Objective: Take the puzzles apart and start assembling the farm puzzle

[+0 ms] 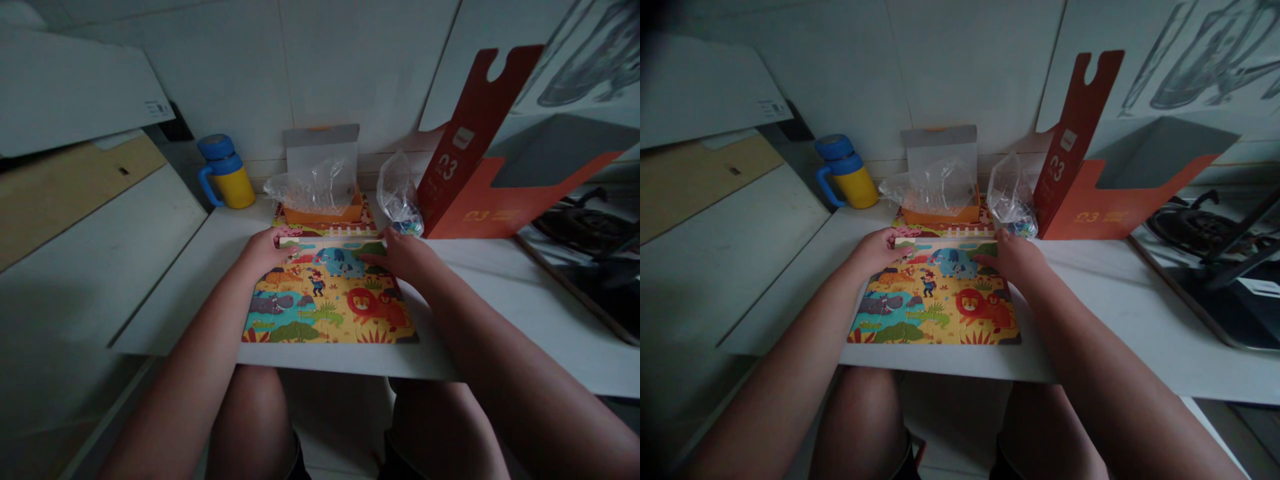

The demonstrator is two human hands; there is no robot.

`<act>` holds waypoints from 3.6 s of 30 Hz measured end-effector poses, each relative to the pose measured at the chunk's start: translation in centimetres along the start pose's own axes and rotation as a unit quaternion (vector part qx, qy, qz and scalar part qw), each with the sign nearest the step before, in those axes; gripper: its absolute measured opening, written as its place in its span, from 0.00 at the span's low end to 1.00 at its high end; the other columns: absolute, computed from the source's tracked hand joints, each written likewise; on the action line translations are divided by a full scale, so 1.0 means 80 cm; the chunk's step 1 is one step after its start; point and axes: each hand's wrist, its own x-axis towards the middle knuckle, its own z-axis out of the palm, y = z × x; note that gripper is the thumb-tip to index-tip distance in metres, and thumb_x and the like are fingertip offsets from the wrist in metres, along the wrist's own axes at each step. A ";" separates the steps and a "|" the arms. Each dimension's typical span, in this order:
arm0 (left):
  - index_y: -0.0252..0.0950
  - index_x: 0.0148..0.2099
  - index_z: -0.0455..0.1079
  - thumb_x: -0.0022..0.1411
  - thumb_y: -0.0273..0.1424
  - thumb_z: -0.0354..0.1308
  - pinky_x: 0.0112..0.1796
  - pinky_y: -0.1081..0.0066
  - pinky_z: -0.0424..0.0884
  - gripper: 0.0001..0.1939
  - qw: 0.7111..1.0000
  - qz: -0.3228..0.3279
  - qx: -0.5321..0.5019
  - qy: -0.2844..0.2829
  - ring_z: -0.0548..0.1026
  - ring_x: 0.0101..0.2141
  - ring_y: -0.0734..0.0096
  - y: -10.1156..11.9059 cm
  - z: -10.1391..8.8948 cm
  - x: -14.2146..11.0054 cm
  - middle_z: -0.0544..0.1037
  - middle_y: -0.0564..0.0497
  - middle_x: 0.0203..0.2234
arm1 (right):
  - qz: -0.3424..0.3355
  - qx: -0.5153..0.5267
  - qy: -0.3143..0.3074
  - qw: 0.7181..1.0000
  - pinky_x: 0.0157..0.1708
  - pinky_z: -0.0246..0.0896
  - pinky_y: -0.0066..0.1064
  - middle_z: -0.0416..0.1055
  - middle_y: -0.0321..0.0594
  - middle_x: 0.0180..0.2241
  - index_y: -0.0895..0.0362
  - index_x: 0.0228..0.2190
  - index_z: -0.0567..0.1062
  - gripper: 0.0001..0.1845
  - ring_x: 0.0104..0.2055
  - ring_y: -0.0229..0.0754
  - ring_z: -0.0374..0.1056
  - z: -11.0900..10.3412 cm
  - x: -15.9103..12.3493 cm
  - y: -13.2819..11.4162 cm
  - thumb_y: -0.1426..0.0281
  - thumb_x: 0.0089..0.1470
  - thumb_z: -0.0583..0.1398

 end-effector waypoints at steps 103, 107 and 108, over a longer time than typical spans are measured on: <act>0.40 0.28 0.78 0.63 0.62 0.49 0.36 0.60 0.68 0.33 0.906 -0.119 0.402 -0.056 0.79 0.34 0.47 0.020 -0.064 -0.005 0.79 0.39 0.24 | -0.259 0.239 -0.122 0.928 0.29 0.50 0.29 0.75 0.36 0.30 0.55 0.44 0.79 0.17 0.29 0.38 0.64 -0.023 -0.025 -0.052 0.56 0.65 0.61; 0.40 0.27 0.77 0.58 0.65 0.53 0.32 0.62 0.67 0.33 0.912 -0.135 0.376 -0.092 0.78 0.29 0.52 0.024 -0.059 -0.008 0.77 0.42 0.21 | -0.258 0.219 -0.114 0.934 0.30 0.50 0.29 0.76 0.38 0.32 0.56 0.42 0.79 0.16 0.29 0.39 0.64 -0.022 -0.023 -0.054 0.55 0.65 0.61; 0.39 0.27 0.77 0.56 0.65 0.55 0.31 0.63 0.66 0.33 0.911 -0.139 0.375 -0.101 0.77 0.28 0.53 0.024 -0.060 -0.011 0.77 0.43 0.20 | -0.257 0.214 -0.111 0.936 0.30 0.50 0.30 0.76 0.38 0.32 0.56 0.41 0.78 0.16 0.29 0.39 0.64 -0.022 -0.023 -0.055 0.55 0.66 0.61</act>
